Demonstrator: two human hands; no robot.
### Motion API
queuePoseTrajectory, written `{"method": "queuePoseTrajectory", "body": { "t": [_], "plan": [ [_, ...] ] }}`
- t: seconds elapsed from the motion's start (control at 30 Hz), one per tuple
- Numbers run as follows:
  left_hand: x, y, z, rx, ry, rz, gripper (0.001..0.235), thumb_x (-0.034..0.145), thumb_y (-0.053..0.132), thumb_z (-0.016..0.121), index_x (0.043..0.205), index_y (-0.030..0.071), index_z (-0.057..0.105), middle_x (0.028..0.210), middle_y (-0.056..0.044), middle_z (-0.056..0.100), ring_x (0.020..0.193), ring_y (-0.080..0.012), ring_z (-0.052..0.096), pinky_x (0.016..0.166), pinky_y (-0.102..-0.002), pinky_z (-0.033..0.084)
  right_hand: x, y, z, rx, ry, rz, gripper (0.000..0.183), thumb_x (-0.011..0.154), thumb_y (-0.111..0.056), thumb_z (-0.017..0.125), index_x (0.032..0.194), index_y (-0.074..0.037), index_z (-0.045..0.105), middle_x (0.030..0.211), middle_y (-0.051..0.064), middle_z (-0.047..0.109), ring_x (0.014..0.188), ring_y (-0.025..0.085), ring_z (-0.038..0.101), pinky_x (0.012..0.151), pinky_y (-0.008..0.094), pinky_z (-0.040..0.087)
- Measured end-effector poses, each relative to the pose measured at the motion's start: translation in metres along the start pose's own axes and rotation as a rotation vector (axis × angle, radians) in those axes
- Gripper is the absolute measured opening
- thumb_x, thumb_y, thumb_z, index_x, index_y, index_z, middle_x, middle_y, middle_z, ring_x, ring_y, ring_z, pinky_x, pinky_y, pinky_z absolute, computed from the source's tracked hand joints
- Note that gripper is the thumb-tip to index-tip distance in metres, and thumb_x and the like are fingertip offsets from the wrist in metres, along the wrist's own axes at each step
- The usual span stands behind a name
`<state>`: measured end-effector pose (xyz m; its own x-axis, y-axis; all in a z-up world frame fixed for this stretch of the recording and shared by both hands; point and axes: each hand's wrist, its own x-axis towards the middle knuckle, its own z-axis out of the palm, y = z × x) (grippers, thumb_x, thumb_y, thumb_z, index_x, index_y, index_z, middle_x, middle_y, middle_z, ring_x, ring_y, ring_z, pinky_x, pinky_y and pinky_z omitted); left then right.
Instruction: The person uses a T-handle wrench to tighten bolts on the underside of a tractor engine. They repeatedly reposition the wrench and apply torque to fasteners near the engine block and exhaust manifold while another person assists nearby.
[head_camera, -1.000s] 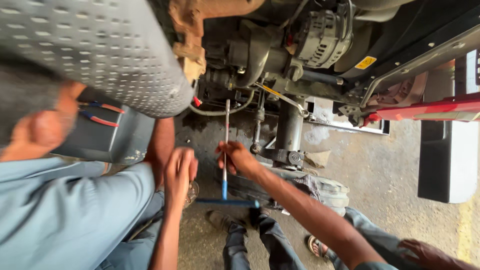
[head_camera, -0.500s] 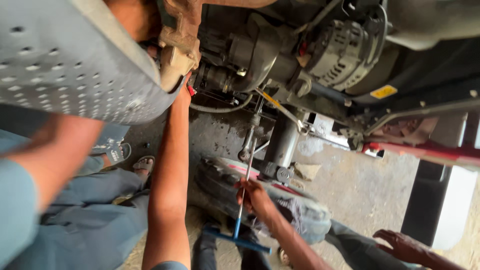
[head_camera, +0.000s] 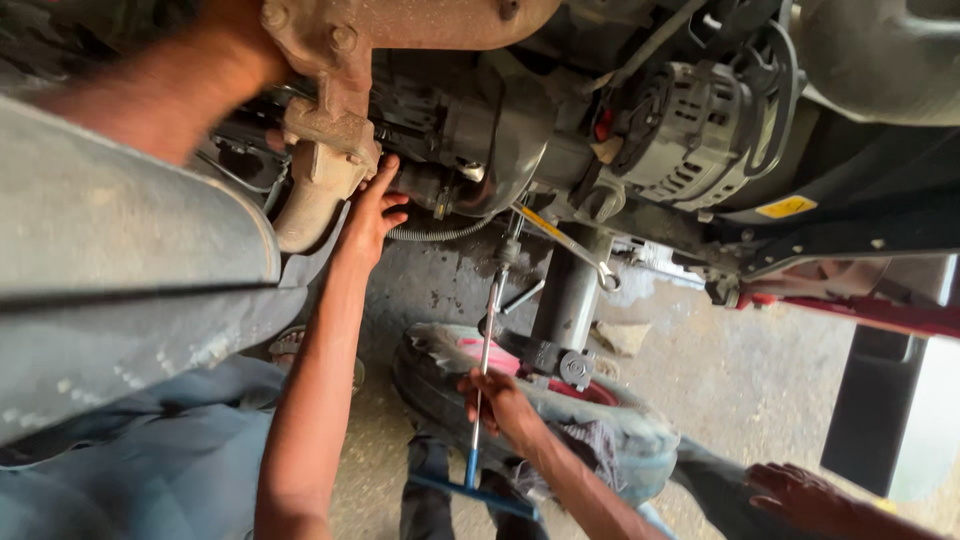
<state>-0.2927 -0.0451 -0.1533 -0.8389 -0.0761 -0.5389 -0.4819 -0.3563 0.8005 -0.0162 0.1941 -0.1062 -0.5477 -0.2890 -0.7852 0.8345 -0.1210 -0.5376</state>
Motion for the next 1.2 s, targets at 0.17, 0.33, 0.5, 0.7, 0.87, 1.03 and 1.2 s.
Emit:
{"method": "queuePoseTrajectory", "body": {
  "t": [0.17, 0.33, 0.5, 0.7, 0.87, 1.03, 1.2],
  "plan": [
    [-0.022, 0.019, 0.011, -0.018, 0.004, -0.081, 0.054, 0.081, 0.057, 0.078, 0.119, 0.022, 0.061, 0.092, 0.004, 0.064, 0.068, -0.0073, 0.059, 0.056, -0.024, 0.044, -0.001, -0.031, 0.02, 0.027, 0.009, -0.032, 0.046, 0.107, -0.043, 0.046, 0.105, -0.001, 0.064, 0.062, 0.005, 0.059, 0.041, 0.01, 0.038, 0.038, 0.027, 0.029],
    [-0.033, 0.031, 0.024, 0.185, 0.106, -0.062, 0.048, 0.086, 0.058, 0.074, 0.108, 0.018, 0.06, 0.063, 0.002, 0.056, 0.051, -0.0095, 0.048, 0.044, -0.026, 0.032, -0.015, -0.049, 0.044, -0.026, -0.05, -0.086, 0.046, 0.107, -0.044, 0.046, 0.105, -0.002, 0.064, 0.063, 0.005, 0.06, 0.043, 0.01, 0.04, 0.04, 0.027, 0.031],
    [-0.026, 0.015, -0.001, -0.305, -0.242, -0.125, 0.04, 0.097, 0.046, 0.077, 0.093, 0.012, 0.056, 0.073, -0.001, 0.061, 0.062, -0.0106, 0.059, 0.052, -0.025, 0.041, -0.027, -0.051, 0.061, -0.094, -0.068, -0.072, 0.047, 0.106, -0.045, 0.046, 0.104, -0.002, 0.064, 0.063, 0.006, 0.061, 0.041, 0.01, 0.04, 0.039, 0.027, 0.031],
    [-0.022, 0.013, -0.002, -0.05, -0.157, -0.012, 0.029, 0.094, 0.041, 0.079, 0.1, 0.019, 0.061, 0.074, 0.004, 0.061, 0.06, -0.0069, 0.056, 0.051, -0.024, 0.042, -0.033, -0.066, 0.071, -0.112, -0.08, -0.097, 0.047, 0.107, -0.045, 0.046, 0.103, -0.002, 0.063, 0.063, 0.005, 0.06, 0.04, 0.009, 0.04, 0.038, 0.026, 0.032],
    [-0.027, 0.002, 0.006, -0.132, -0.154, 0.01, 0.045, 0.084, 0.041, 0.078, 0.116, 0.02, 0.056, 0.11, 0.003, 0.063, 0.097, -0.0142, 0.061, 0.077, -0.033, 0.056, -0.031, -0.091, 0.085, -0.115, -0.113, -0.173, 0.046, 0.107, -0.045, 0.046, 0.103, -0.002, 0.062, 0.062, 0.006, 0.061, 0.039, 0.009, 0.04, 0.037, 0.025, 0.031],
    [-0.004, -0.014, 0.011, -0.171, -0.171, 0.09, 0.062, 0.079, 0.034, 0.088, 0.123, 0.015, 0.049, 0.125, -0.002, 0.058, 0.117, -0.0238, 0.056, 0.096, -0.042, 0.057, -0.028, -0.126, 0.095, -0.147, -0.12, -0.218, 0.043, 0.107, -0.042, 0.046, 0.102, -0.002, 0.062, 0.061, 0.005, 0.059, 0.037, 0.01, 0.039, 0.036, 0.026, 0.03],
    [0.007, -0.004, 0.002, 0.03, 0.018, -0.049, 0.053, 0.084, 0.05, 0.079, 0.123, 0.019, 0.062, 0.107, 0.002, 0.063, 0.088, -0.0135, 0.057, 0.07, -0.029, 0.047, -0.017, -0.139, 0.098, -0.138, -0.127, -0.239, 0.04, 0.108, -0.037, 0.045, 0.102, -0.001, 0.061, 0.06, 0.006, 0.057, 0.036, 0.01, 0.038, 0.035, 0.027, 0.029]
  ]
}}
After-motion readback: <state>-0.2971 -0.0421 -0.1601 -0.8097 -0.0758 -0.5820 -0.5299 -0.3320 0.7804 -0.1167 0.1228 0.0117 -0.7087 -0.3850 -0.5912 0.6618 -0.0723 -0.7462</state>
